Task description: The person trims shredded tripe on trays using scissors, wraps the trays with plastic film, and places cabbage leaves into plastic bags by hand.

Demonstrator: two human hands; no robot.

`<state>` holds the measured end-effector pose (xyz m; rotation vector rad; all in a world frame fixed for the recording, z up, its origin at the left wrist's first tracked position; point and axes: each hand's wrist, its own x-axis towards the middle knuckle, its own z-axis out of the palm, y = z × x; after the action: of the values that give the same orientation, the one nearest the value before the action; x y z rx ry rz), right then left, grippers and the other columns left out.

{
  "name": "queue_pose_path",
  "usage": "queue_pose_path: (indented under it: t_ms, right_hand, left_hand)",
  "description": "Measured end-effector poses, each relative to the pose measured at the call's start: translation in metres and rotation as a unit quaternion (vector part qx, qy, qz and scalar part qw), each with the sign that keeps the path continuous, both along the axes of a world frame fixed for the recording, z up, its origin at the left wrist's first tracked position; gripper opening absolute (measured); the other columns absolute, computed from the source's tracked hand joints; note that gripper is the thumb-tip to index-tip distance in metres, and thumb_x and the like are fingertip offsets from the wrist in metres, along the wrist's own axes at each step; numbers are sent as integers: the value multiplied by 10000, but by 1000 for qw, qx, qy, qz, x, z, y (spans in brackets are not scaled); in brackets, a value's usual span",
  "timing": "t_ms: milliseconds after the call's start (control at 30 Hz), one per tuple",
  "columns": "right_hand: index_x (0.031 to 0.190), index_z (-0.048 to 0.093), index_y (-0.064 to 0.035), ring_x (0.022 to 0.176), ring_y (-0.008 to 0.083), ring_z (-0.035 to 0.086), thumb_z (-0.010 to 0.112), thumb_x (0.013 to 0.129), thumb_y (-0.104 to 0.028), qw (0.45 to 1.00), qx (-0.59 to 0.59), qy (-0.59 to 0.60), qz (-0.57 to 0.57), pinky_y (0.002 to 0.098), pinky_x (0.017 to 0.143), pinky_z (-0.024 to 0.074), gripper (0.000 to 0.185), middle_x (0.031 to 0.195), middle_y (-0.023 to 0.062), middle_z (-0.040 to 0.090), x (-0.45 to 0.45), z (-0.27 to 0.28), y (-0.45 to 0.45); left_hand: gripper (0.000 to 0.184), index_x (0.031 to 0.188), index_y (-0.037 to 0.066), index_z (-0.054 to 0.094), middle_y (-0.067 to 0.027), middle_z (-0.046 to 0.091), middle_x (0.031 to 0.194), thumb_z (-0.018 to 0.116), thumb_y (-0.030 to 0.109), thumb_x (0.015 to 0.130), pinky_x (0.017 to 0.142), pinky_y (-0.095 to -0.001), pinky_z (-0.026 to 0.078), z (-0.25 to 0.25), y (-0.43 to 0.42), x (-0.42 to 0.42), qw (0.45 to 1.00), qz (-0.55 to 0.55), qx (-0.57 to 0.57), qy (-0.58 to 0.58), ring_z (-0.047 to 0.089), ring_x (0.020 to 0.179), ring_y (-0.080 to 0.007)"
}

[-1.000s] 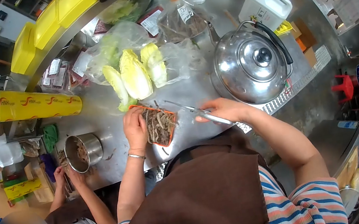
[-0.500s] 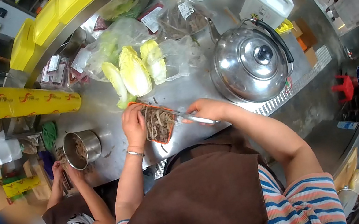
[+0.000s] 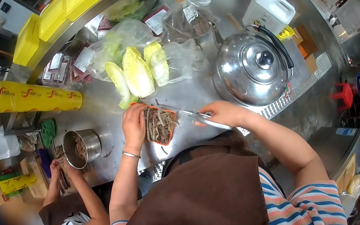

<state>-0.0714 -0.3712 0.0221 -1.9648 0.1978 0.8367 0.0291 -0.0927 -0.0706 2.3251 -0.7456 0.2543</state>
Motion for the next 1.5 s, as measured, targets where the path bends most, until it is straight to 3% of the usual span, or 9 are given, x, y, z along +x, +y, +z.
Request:
queue_pose_path:
  t_ms: [67,333,533,567,733,1033,1233,1333,1500]
  right_hand:
    - [1101,620,-28,914,261,599,635,763,-518,1000,-18,22,12,347,831,435,595,1002,180,647,4,-14,-4]
    - [1048,627,-33,507,96,477,638,766,-559,987,86,136,1,251,453,372,597,613,5,495,25,-39,1]
    - [1049,628,-36,670,183,572,630,781,-528,996,20,46,73,313,612,440,560,715,89,606,23,-39,4]
    - [1053,627,-34,808,258,610,613,801,-471,995,-13,37,87,366,731,456,505,835,146,649,22,-40,6]
    - [1098,615,-71,965,336,588,582,814,-380,982,-89,-106,130,415,848,452,421,1024,165,634,8,-58,22]
    - [972,643,-87,873,359,601,578,798,-329,983,-125,-93,98,446,762,466,304,925,170,645,-2,-51,37]
    - [1117,568,-80,796,368,609,564,809,-319,945,-144,-293,-36,464,689,478,390,836,170,642,-50,-71,-1]
    - [1186,506,-64,806,356,611,568,810,-302,956,-227,-174,-63,456,661,479,449,910,195,631,-48,-63,0]
    - [1171,506,-11,721,318,616,526,759,-82,882,-338,-323,-62,395,588,508,418,956,158,579,-36,-105,14]
  left_hand:
    - [138,920,31,623,-95,611,999,590,32,786,882,-387,433,-2,0,0,1000,-6,6,1,555,979,-298]
    - [149,937,48,619,-86,607,1019,589,30,792,906,-400,411,10,-5,0,999,-13,20,-21,543,1017,-295]
    - [196,952,74,624,-62,597,1010,627,64,757,965,-436,372,20,-21,-3,999,-36,17,-27,525,1041,-277]
    - [189,932,76,628,-67,601,994,628,55,744,938,-435,387,19,-23,-5,997,-62,25,-37,532,1022,-281]
    - [161,878,101,649,-60,612,926,625,95,719,947,-453,385,19,-35,-15,991,-93,75,-59,543,982,-283]
    - [164,864,44,585,-120,565,940,608,34,702,998,-488,325,17,-26,-24,988,-104,83,-72,507,1000,-317]
    - [223,946,47,595,-112,557,1004,615,131,741,1021,-525,274,24,-23,-25,986,-118,105,-51,476,1067,-315]
    - [294,978,59,603,-103,539,1067,656,181,716,1033,-553,239,37,-29,-38,987,-115,98,-47,446,1117,-329]
    - [356,995,129,615,-76,528,1109,717,191,660,1022,-574,242,29,-31,-58,978,-167,121,-32,433,1155,-327]
